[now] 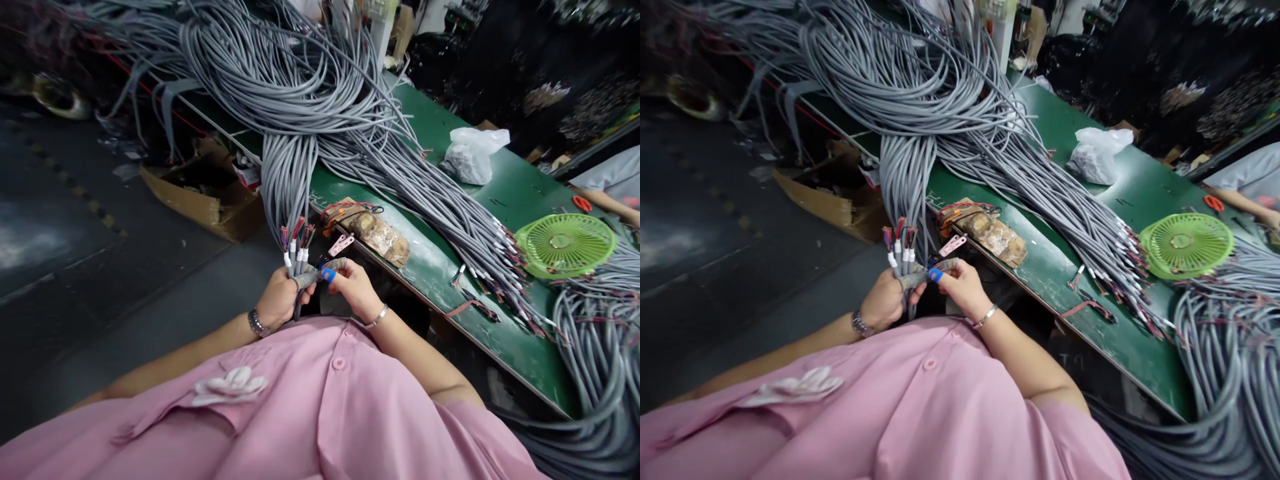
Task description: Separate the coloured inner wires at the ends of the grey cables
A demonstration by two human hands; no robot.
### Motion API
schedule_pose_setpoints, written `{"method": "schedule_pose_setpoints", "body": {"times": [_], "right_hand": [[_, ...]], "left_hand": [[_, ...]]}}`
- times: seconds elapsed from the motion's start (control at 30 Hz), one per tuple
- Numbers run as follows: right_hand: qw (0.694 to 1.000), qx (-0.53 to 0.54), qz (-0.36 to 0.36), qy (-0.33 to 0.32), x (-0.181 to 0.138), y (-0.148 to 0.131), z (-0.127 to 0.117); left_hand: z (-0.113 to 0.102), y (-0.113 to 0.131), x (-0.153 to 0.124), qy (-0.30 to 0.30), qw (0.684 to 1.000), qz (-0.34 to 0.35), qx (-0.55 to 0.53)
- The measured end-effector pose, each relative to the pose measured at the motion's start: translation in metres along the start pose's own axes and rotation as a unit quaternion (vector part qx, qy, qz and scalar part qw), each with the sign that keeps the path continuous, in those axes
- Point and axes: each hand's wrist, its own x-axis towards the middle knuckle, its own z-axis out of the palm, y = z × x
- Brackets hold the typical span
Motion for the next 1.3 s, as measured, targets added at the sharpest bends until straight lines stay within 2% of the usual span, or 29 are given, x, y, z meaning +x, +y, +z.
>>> {"method": "schedule_pose_setpoints", "body": {"times": [0.17,0.33,0.5,0.67,0.8,0.93,1.0,1.07,1.13,1.17,1.23,1.3], "right_hand": [[0.999,0.023,-0.004,0.025,0.001,0.005,0.005],[0.994,0.094,0.023,0.056,-0.003,0.015,0.011],[0.989,0.134,0.044,0.046,-0.005,0.019,0.01],[0.988,0.142,0.061,0.02,0.0,0.011,-0.005],[0.993,0.094,0.066,-0.01,0.002,-0.001,-0.012],[0.998,0.004,0.048,-0.027,0.006,-0.008,-0.005],[1.0,-0.002,0.015,-0.001,0.011,-0.006,-0.003],[0.998,0.012,-0.005,0.067,0.016,-0.002,-0.006],[0.991,0.035,-0.007,0.131,0.019,0.002,-0.013],[0.989,0.049,0.003,0.14,0.018,0.004,-0.016],[0.991,0.075,0.04,0.102,0.014,0.006,-0.021],[0.993,0.083,0.079,0.029,0.008,0.007,-0.02]], "left_hand": [[-0.001,-0.001,-0.001,0.001,1.0,-0.002,0.004],[0.0,0.001,0.0,0.023,1.0,-0.001,-0.021],[0.002,0.005,0.0,0.023,0.999,-0.007,-0.028],[0.001,0.01,-0.001,0.012,1.0,-0.013,-0.009],[-0.002,0.009,-0.001,-0.017,0.999,-0.034,0.014],[-0.003,0.005,-0.001,-0.06,0.995,-0.048,0.057],[-0.003,0.004,-0.002,-0.082,0.992,-0.06,0.078],[-0.004,0.004,-0.003,-0.099,0.989,-0.072,0.087],[-0.005,0.006,-0.004,-0.105,0.988,-0.078,0.082],[-0.006,0.006,-0.004,-0.103,0.989,-0.079,0.076],[-0.007,0.008,-0.003,-0.093,0.99,-0.081,0.064],[-0.007,0.008,-0.002,-0.086,0.991,-0.085,0.061]]}}
